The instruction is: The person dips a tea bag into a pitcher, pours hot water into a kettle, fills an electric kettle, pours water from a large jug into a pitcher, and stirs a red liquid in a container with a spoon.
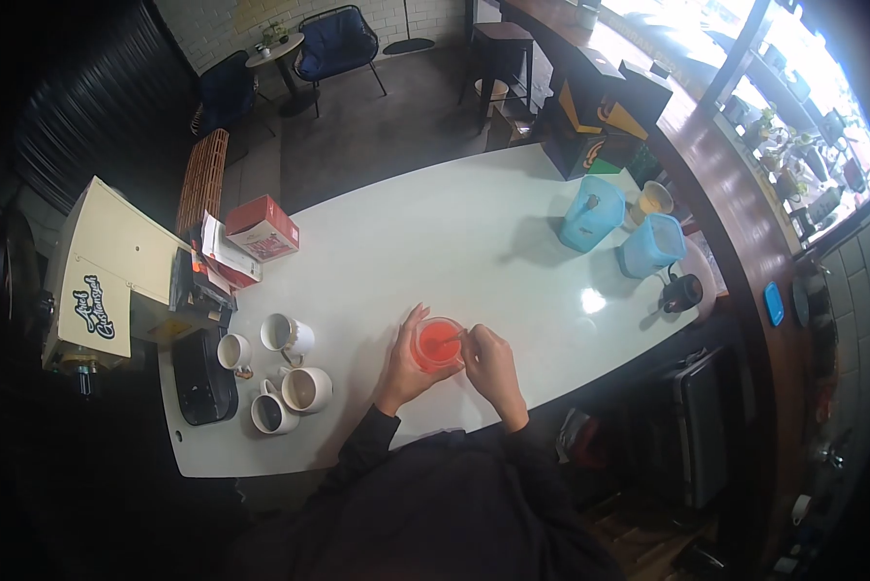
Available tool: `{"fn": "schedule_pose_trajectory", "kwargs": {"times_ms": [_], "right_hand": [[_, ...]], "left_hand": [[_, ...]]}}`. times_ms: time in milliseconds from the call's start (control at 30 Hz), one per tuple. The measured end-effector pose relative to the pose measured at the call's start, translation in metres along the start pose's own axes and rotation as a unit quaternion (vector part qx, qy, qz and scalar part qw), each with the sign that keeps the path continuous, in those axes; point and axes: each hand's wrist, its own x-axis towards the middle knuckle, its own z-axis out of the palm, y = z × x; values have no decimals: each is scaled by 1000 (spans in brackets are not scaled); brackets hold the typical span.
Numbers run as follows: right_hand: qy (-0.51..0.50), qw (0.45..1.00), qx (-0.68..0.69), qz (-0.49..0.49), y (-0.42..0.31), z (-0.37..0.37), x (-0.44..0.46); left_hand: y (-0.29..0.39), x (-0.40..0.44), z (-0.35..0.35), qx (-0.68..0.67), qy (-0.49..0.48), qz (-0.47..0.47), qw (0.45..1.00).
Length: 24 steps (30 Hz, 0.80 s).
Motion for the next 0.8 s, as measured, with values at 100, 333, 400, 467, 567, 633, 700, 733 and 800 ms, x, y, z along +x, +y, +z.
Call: {"fn": "schedule_pose_trajectory", "kwargs": {"times_ms": [100,333,400,467,567,633,700,733,800], "right_hand": [[5,1000,-12,-1,3,5,3],[-5,999,-35,-4,6,5,2],[10,999,-31,-12,7,7,2],[25,999,-27,-20,6,9,0],[35,998,-50,-26,4,9,2],[24,996,-81,-28,4,9,2],[27,995,-85,-36,0,10,2],[29,995,-89,-44,-3,9,2],[37,993,-102,-52,-9,10,1]], "left_hand": [[2,2,-2,21,4,15,1000],[-4,0,0,21,1,5,1000],[-8,0,1,32,-3,4,999],[-10,-3,2,42,-7,2,999],[-8,-3,2,18,-18,-19,999],[-8,-4,1,76,-22,-10,997],[-11,-4,1,86,-22,-4,996],[-13,-4,1,95,-21,2,995],[-14,-4,0,103,-22,5,994]]}}
